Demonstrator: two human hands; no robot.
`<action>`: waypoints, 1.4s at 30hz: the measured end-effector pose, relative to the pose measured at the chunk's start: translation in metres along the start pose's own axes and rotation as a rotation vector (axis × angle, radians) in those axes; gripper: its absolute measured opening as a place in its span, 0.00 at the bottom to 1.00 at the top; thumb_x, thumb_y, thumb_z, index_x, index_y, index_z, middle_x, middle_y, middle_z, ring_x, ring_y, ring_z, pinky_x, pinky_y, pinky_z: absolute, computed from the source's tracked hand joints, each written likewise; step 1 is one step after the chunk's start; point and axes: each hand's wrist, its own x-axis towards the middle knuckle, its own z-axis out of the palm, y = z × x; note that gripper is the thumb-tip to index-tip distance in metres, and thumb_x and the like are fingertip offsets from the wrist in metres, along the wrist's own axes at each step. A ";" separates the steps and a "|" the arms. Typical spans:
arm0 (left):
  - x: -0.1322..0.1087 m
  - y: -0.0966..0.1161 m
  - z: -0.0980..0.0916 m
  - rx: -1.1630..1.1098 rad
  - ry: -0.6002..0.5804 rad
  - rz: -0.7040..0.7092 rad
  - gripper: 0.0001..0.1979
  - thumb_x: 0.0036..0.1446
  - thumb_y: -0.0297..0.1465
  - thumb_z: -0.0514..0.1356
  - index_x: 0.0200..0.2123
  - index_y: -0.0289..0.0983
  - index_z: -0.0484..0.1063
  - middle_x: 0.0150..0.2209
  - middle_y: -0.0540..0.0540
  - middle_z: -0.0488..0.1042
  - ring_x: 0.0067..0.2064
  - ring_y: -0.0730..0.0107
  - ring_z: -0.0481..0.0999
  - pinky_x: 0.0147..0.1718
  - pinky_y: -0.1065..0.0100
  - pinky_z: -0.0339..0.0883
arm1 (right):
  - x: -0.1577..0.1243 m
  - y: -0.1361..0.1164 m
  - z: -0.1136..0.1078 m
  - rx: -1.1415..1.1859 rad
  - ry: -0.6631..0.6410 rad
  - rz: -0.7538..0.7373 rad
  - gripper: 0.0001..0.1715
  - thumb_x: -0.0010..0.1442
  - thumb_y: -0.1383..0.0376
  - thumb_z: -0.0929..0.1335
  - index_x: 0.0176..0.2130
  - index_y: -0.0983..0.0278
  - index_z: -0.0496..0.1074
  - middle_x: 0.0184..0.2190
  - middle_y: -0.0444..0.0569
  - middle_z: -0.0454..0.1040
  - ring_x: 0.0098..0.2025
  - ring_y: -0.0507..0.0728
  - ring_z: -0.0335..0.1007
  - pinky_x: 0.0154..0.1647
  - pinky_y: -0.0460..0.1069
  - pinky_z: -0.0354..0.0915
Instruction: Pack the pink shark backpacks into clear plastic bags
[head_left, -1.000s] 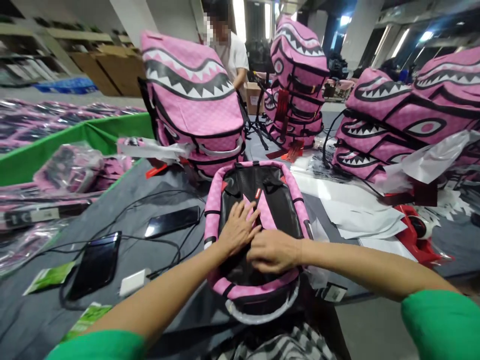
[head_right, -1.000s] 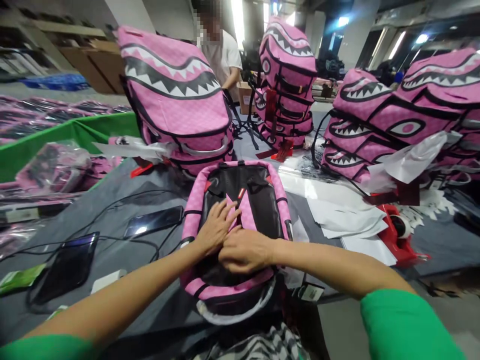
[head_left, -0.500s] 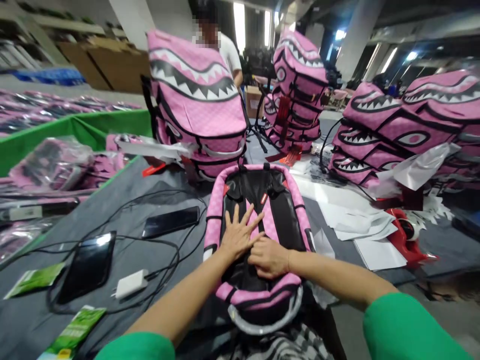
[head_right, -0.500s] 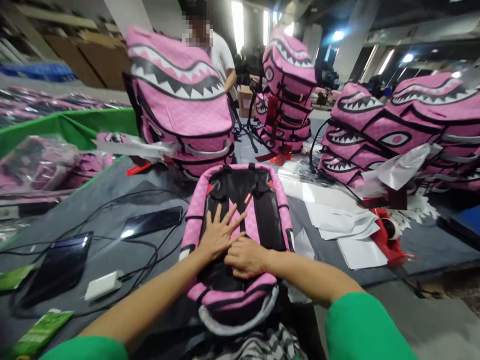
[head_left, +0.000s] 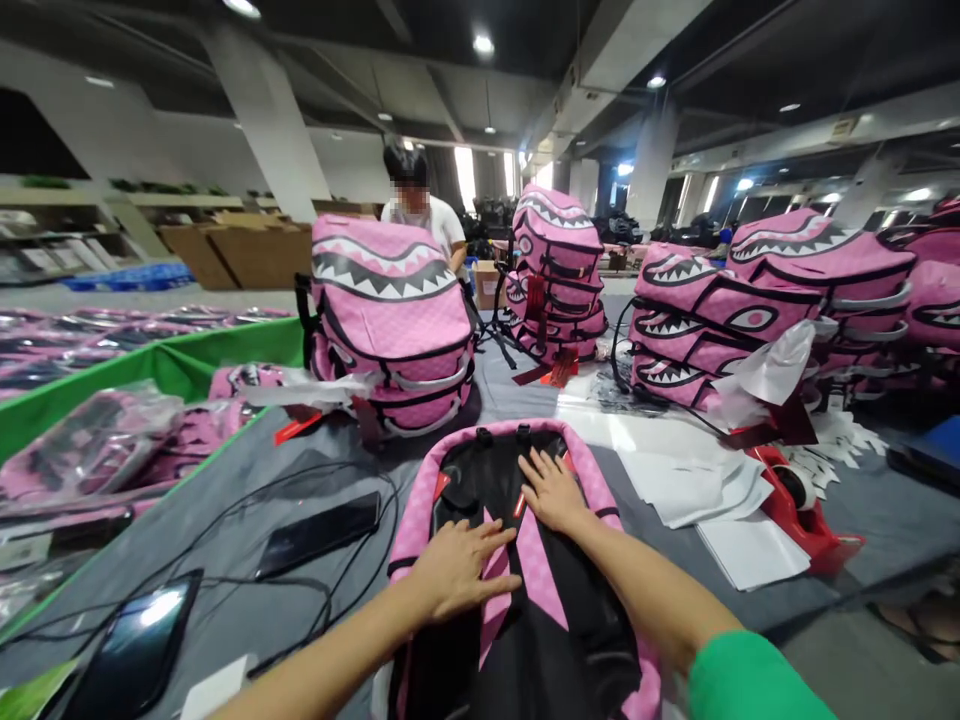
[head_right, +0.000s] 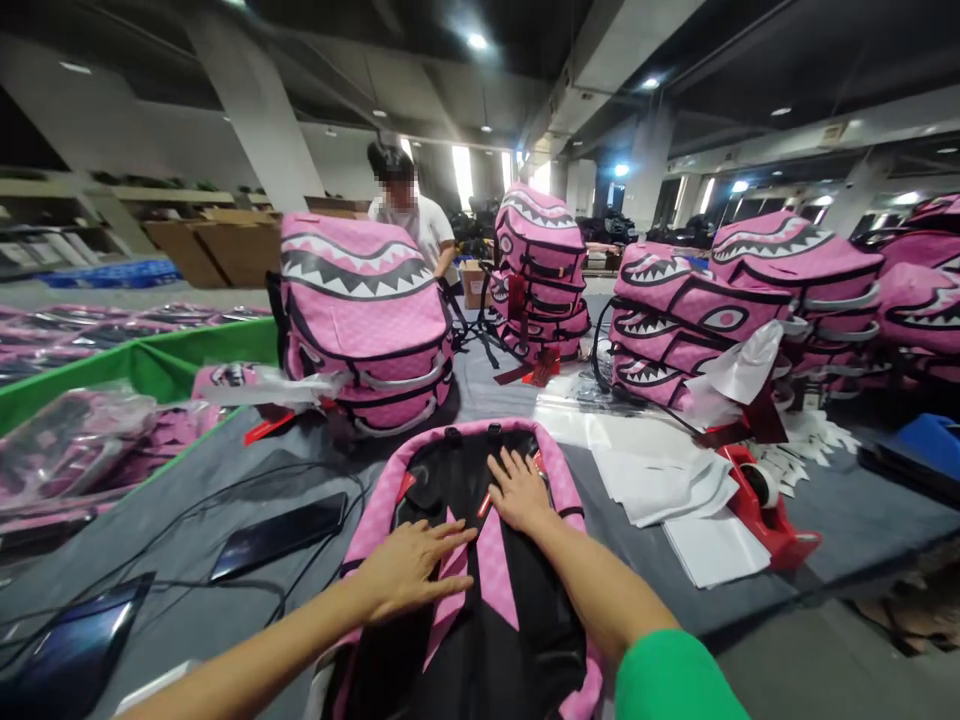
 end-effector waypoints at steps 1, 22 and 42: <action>0.013 -0.005 -0.010 0.021 0.050 0.018 0.34 0.64 0.58 0.47 0.66 0.49 0.64 0.62 0.37 0.73 0.55 0.43 0.76 0.54 0.44 0.65 | -0.002 0.001 0.010 0.007 -0.015 -0.009 0.32 0.72 0.58 0.61 0.71 0.60 0.57 0.72 0.54 0.52 0.73 0.64 0.50 0.71 0.63 0.50; 0.102 -0.047 0.086 0.173 0.602 -0.109 0.32 0.65 0.49 0.54 0.70 0.61 0.49 0.74 0.48 0.50 0.74 0.39 0.44 0.66 0.33 0.43 | 0.088 0.194 0.008 0.192 0.090 0.677 0.06 0.62 0.63 0.72 0.33 0.62 0.77 0.34 0.49 0.80 0.38 0.56 0.75 0.33 0.46 0.57; 0.101 -0.041 0.077 0.075 0.534 -0.139 0.31 0.64 0.50 0.55 0.69 0.61 0.53 0.74 0.47 0.51 0.73 0.36 0.46 0.65 0.30 0.43 | 0.087 0.224 -0.072 -0.223 0.046 0.684 0.13 0.74 0.62 0.58 0.51 0.63 0.66 0.36 0.58 0.80 0.35 0.59 0.77 0.34 0.49 0.60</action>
